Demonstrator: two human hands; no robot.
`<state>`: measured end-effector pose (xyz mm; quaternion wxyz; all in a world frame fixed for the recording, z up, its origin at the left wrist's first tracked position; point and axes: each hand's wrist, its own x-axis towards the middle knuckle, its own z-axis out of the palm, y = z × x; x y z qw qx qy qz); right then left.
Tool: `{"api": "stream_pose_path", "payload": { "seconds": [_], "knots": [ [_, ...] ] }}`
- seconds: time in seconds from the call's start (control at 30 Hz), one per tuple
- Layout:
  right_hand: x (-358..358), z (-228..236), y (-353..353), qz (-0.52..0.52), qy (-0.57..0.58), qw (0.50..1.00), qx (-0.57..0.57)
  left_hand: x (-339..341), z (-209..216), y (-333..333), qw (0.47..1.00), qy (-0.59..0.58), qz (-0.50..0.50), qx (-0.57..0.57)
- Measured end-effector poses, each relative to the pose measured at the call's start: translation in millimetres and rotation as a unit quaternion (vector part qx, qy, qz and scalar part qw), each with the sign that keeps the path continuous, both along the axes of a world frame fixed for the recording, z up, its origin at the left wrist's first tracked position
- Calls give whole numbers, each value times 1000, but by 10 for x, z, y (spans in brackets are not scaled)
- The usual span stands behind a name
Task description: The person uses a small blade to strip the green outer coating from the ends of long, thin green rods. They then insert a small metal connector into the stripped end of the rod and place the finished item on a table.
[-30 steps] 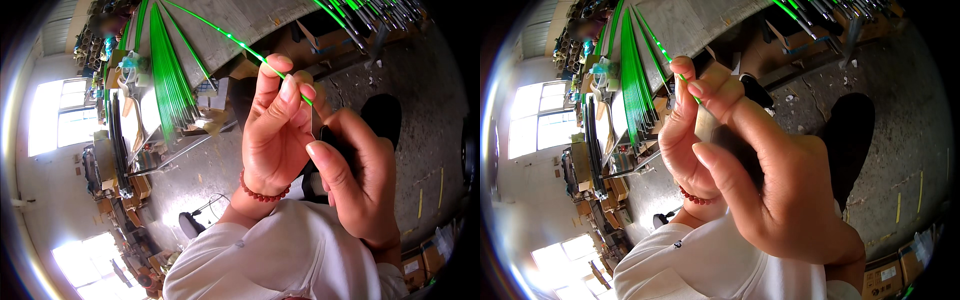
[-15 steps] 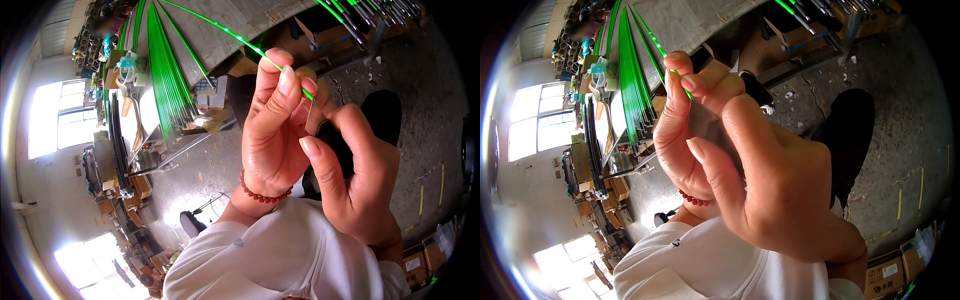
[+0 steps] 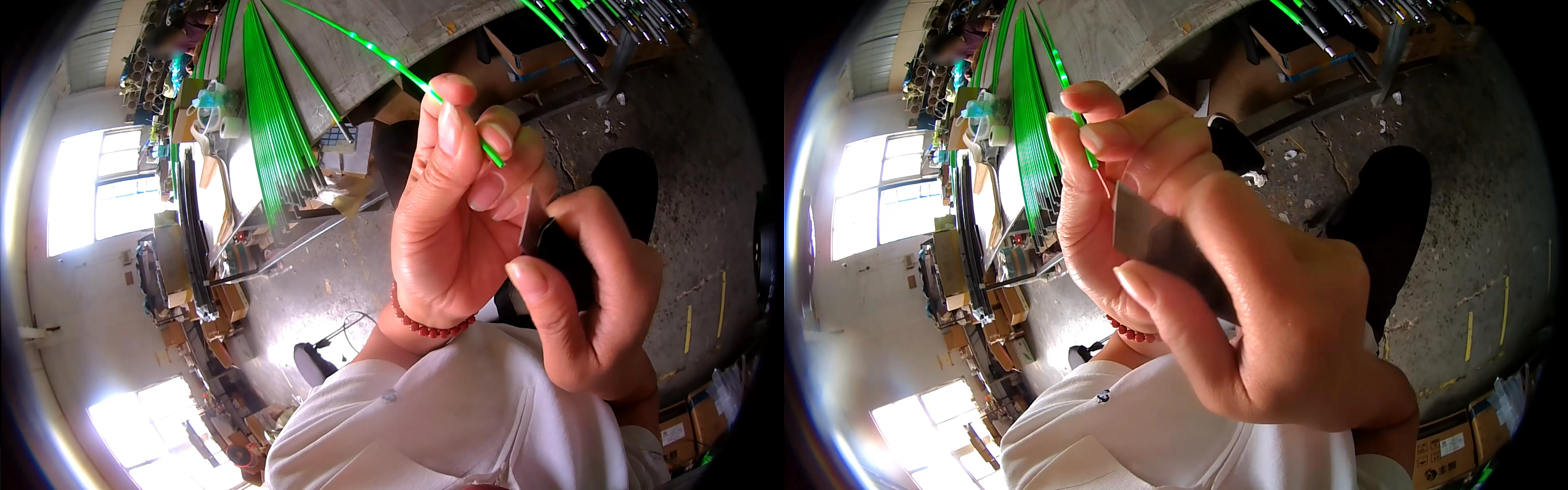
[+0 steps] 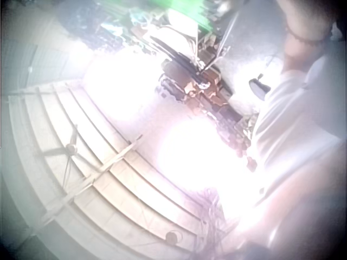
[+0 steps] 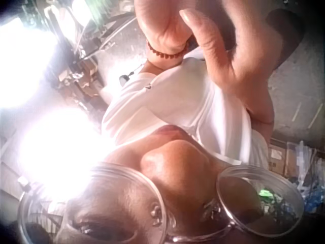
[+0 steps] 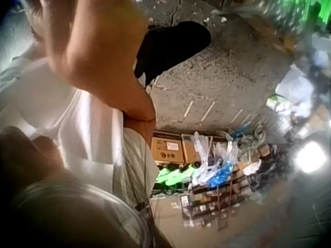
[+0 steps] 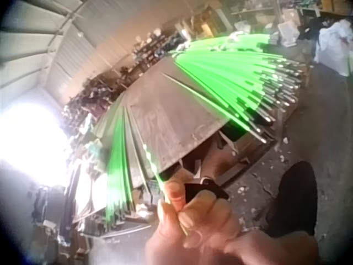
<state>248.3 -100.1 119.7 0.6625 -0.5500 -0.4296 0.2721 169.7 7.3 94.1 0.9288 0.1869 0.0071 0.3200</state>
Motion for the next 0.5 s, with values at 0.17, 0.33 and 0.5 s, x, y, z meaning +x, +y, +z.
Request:
{"api": "stream_pose_path", "payload": {
  "seconds": [0.17,0.33,0.5],
  "knots": [
    [-72,-5,50,-12,36,999,1,-27,-212,111,997,-45,-51,24],
    [-102,7,31,-64,97,993,-1,-1,-40,-1,999,-36,-27,2],
    [-47,-167,51,-111,50,990,76,-25,6,-57,999,40,-4,-6]
  ]
}}
